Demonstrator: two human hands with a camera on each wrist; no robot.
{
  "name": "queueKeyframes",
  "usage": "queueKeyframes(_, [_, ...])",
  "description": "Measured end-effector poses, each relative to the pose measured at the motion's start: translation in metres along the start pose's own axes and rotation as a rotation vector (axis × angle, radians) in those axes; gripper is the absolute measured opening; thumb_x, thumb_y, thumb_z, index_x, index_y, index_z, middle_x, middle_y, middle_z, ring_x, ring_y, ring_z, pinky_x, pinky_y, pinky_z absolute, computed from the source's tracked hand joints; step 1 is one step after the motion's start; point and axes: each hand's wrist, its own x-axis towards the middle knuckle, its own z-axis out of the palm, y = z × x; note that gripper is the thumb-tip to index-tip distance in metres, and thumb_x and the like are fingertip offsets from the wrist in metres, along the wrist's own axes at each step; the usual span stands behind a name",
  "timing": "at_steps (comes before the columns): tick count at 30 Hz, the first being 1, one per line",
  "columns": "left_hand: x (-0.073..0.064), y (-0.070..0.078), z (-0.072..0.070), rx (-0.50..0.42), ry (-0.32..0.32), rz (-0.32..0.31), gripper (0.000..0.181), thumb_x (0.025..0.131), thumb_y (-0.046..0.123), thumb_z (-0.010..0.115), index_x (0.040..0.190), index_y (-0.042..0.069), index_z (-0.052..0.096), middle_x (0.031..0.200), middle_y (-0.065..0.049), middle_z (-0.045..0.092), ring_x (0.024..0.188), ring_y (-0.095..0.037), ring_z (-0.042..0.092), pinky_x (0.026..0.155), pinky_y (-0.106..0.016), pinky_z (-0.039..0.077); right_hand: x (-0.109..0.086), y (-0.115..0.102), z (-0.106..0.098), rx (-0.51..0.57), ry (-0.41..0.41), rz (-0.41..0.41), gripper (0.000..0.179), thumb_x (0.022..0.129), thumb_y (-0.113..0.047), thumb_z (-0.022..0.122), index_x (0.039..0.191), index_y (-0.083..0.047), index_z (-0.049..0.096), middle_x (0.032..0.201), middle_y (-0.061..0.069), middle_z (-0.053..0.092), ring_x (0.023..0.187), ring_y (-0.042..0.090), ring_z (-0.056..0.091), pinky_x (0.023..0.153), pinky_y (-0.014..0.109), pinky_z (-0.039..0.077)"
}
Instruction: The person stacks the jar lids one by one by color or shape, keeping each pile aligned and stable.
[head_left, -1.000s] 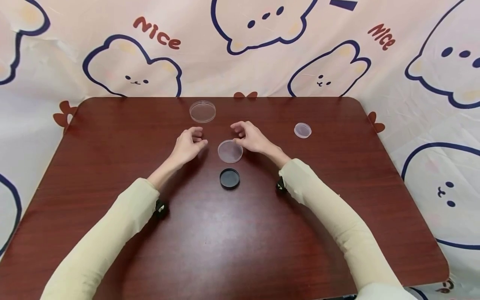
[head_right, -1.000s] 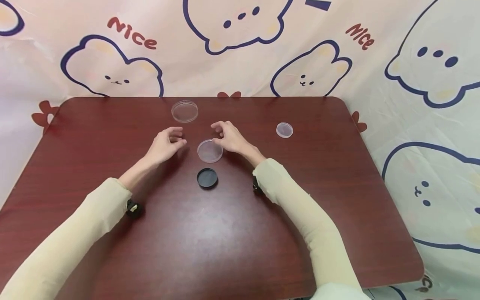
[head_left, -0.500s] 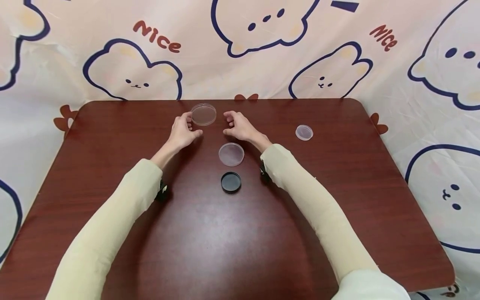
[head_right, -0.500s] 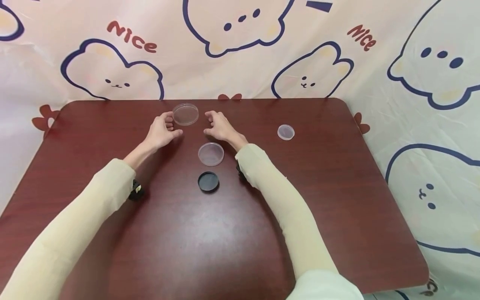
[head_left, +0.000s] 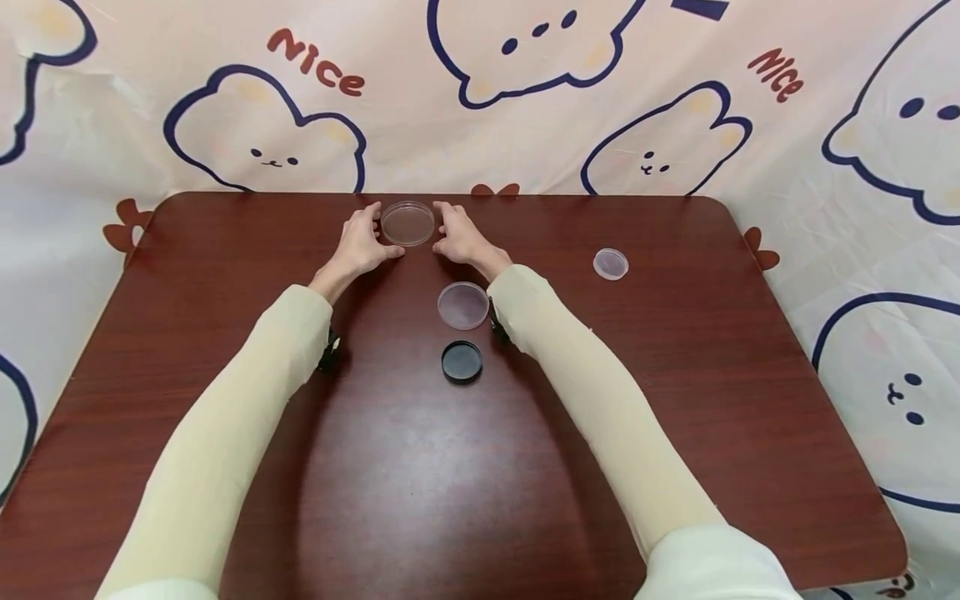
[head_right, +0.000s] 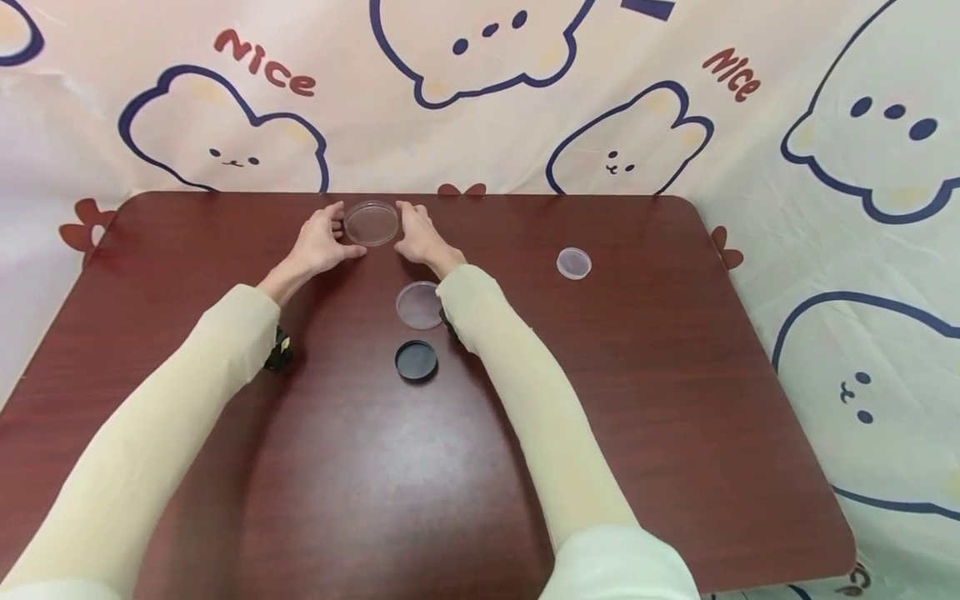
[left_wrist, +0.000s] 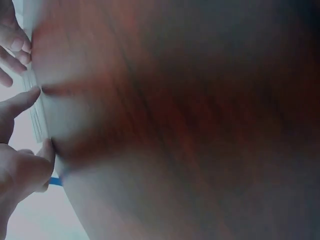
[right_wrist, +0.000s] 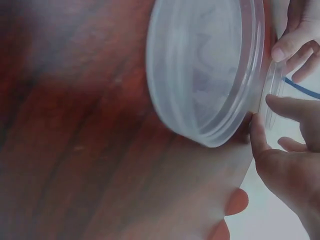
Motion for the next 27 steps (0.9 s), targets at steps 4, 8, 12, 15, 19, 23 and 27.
queueKeyframes(4, [0.005, 0.001, -0.001, 0.007, -0.008, 0.0, 0.086, 0.083, 0.012, 0.075, 0.149, -0.005, 0.023, 0.141, -0.026, 0.038, 0.126, -0.039, 0.039, 0.104, -0.045, 0.033, 0.008, -0.004, 0.001, -0.035, 0.018, 0.017, 0.073, 0.088, 0.003, 0.064, 0.15, 0.0, 0.025, 0.145, 0.02, 0.03, 0.116, 0.023, 0.05, 0.09, 0.022, 0.04])
queueKeyframes(8, [0.006, 0.001, 0.0, 0.016, -0.002, 0.006, 0.084, 0.084, 0.014, 0.075, 0.148, -0.007, 0.025, 0.138, -0.027, 0.039, 0.126, -0.04, 0.039, 0.106, -0.046, 0.031, 0.012, -0.008, 0.006, -0.09, 0.018, 0.039, 0.074, 0.089, -0.004, 0.067, 0.15, -0.002, 0.026, 0.146, 0.021, 0.03, 0.126, 0.028, 0.039, 0.1, 0.027, 0.033])
queueKeyframes(12, [0.007, 0.002, 0.002, 0.025, 0.023, 0.006, 0.083, 0.084, 0.016, 0.076, 0.147, -0.008, 0.027, 0.136, -0.028, 0.039, 0.125, -0.04, 0.037, 0.106, -0.046, 0.028, 0.013, -0.011, 0.009, -0.114, 0.018, 0.081, 0.076, 0.09, -0.011, 0.069, 0.151, -0.004, 0.025, 0.148, 0.021, 0.026, 0.132, 0.031, 0.03, 0.105, 0.03, 0.029])
queueKeyframes(15, [0.006, 0.003, 0.002, 0.031, 0.022, 0.001, 0.086, 0.083, 0.018, 0.077, 0.147, -0.009, 0.026, 0.133, -0.028, 0.041, 0.124, -0.039, 0.036, 0.104, -0.045, 0.03, 0.012, -0.011, 0.009, -0.112, 0.023, 0.086, 0.074, 0.09, -0.013, 0.069, 0.15, -0.002, 0.029, 0.146, 0.02, 0.03, 0.131, 0.029, 0.031, 0.104, 0.029, 0.029])
queueKeyframes(19, [0.005, 0.005, 0.001, 0.044, -0.003, 0.008, 0.087, 0.082, 0.02, 0.077, 0.146, -0.011, 0.027, 0.128, -0.029, 0.046, 0.124, -0.038, 0.032, 0.105, -0.046, 0.027, 0.01, -0.009, 0.005, -0.092, 0.013, 0.059, 0.068, 0.088, -0.013, 0.071, 0.145, 0.001, 0.037, 0.136, 0.019, 0.04, 0.126, 0.026, 0.034, 0.1, 0.028, 0.032])
queueKeyframes(23, [0.003, 0.006, 0.0, 0.052, -0.026, 0.019, 0.081, 0.082, 0.021, 0.078, 0.142, -0.012, 0.034, 0.124, -0.031, 0.05, 0.124, -0.037, 0.029, 0.103, -0.047, 0.026, 0.008, -0.006, 0.001, -0.012, -0.014, 0.043, 0.064, 0.086, -0.011, 0.073, 0.14, 0.004, 0.041, 0.13, 0.019, 0.045, 0.12, 0.024, 0.043, 0.092, 0.023, 0.039])
queueKeyframes(27, [0.0, 0.008, 0.0, 0.031, -0.034, 0.01, 0.079, 0.082, 0.023, 0.078, 0.141, -0.01, 0.037, 0.125, -0.029, 0.048, 0.124, -0.036, 0.03, 0.1, -0.046, 0.032, 0.007, -0.003, -0.002, 0.023, -0.021, 0.031, 0.065, 0.086, -0.009, 0.074, 0.14, 0.004, 0.041, 0.13, 0.019, 0.05, 0.119, 0.024, 0.048, 0.089, 0.022, 0.042])
